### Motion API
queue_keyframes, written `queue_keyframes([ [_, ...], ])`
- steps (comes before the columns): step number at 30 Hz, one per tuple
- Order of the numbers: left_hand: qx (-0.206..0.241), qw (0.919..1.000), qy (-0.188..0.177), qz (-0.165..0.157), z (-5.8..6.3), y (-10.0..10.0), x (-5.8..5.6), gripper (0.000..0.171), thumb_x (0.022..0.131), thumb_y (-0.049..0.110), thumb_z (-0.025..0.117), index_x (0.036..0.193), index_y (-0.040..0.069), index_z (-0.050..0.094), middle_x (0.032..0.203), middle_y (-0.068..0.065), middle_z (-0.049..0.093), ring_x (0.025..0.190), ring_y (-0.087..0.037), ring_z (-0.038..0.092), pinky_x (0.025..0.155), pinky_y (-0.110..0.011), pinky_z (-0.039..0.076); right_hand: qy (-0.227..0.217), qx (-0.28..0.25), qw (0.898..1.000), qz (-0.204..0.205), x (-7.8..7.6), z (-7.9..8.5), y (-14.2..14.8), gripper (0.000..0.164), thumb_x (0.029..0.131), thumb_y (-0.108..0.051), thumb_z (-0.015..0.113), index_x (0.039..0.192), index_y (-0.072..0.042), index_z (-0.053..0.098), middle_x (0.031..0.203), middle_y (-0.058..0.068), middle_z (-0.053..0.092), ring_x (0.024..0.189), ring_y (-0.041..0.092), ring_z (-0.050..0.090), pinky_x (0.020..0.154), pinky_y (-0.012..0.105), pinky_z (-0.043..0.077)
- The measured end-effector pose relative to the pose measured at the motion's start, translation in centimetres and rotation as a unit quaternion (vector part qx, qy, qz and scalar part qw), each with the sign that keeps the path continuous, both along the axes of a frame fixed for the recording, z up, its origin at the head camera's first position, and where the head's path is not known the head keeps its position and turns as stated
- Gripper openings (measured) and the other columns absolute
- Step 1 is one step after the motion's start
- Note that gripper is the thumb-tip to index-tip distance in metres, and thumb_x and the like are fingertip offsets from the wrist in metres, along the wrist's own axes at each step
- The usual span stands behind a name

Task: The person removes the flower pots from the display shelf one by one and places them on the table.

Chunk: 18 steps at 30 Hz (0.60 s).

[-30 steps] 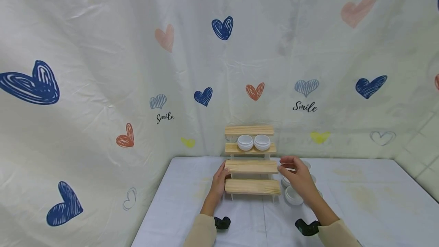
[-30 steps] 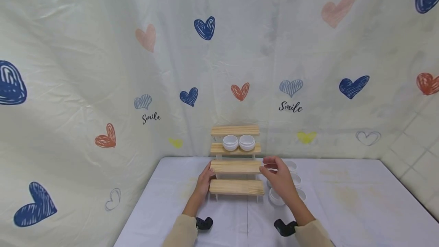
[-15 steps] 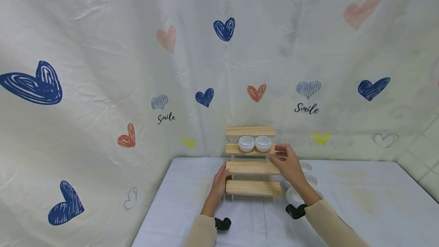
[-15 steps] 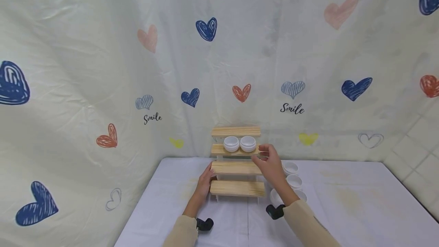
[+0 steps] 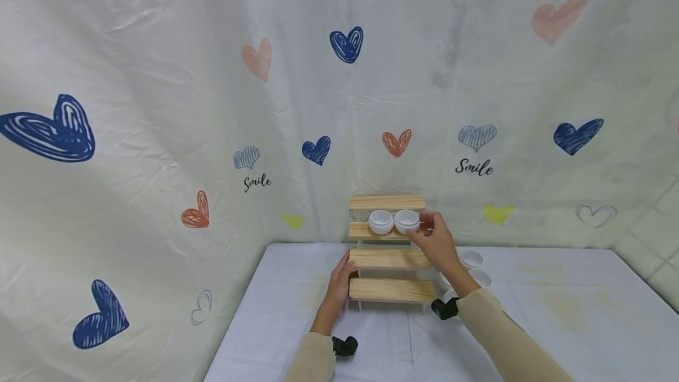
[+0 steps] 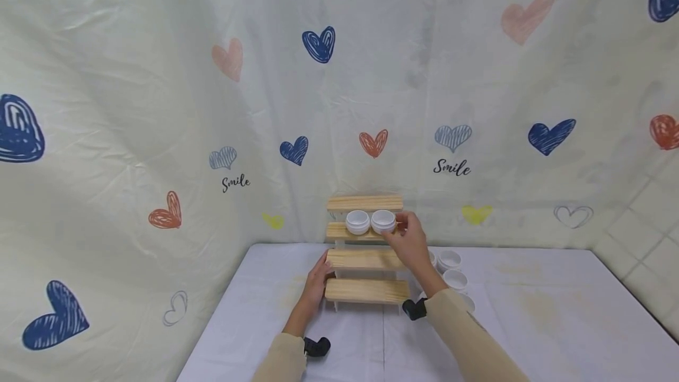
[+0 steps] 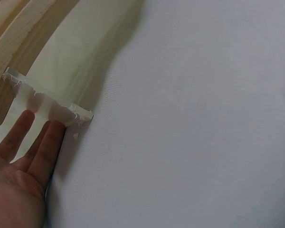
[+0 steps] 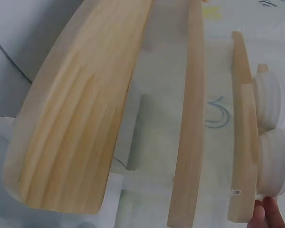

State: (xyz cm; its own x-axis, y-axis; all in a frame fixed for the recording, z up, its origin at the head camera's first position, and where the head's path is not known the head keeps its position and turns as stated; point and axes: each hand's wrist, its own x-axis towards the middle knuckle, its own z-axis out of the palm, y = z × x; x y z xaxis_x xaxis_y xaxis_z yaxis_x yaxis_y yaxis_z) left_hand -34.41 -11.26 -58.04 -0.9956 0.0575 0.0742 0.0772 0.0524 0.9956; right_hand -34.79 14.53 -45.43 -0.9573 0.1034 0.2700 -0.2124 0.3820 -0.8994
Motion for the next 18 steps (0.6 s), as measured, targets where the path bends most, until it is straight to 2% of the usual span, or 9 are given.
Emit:
queue_keyframes([
  [5,0.003,1.0,-0.005,-0.002,-0.1,0.1,0.0,0.06,0.105,0.043,0.047,0.16,0.021,0.037,0.165,-0.008,0.038,0.156,-0.034,0.027,0.127,-0.057,0.019,0.0,0.017,1.0,0.006,-0.7,0.1,-0.3,0.06,0.093,-0.023,0.075,0.14,0.0,0.046,0.134,0.02,0.055,0.119,0.031,0.055,0.084,0.011,0.042],
  [13,0.002,1.0,-0.009,0.001,0.0,0.0,-0.1,0.06,0.104,0.044,0.048,0.16,0.024,0.037,0.165,-0.006,0.037,0.157,-0.032,0.025,0.128,-0.055,0.018,-0.017,0.03,0.999,0.01,-1.5,0.1,-0.8,0.072,0.088,-0.033,0.081,0.142,-0.001,0.046,0.136,0.02,0.054,0.12,0.032,0.054,0.099,0.041,0.047],
  [18,0.006,1.0,-0.008,-0.002,-0.1,-0.1,-0.1,0.061,0.104,0.044,0.049,0.16,0.025,0.037,0.166,-0.005,0.037,0.157,-0.031,0.025,0.128,-0.055,0.017,-0.013,0.044,0.999,-0.009,-1.5,0.1,-1.1,0.071,0.088,-0.03,0.081,0.142,0.0,0.046,0.136,0.021,0.055,0.12,0.034,0.054,0.102,0.046,0.048],
])
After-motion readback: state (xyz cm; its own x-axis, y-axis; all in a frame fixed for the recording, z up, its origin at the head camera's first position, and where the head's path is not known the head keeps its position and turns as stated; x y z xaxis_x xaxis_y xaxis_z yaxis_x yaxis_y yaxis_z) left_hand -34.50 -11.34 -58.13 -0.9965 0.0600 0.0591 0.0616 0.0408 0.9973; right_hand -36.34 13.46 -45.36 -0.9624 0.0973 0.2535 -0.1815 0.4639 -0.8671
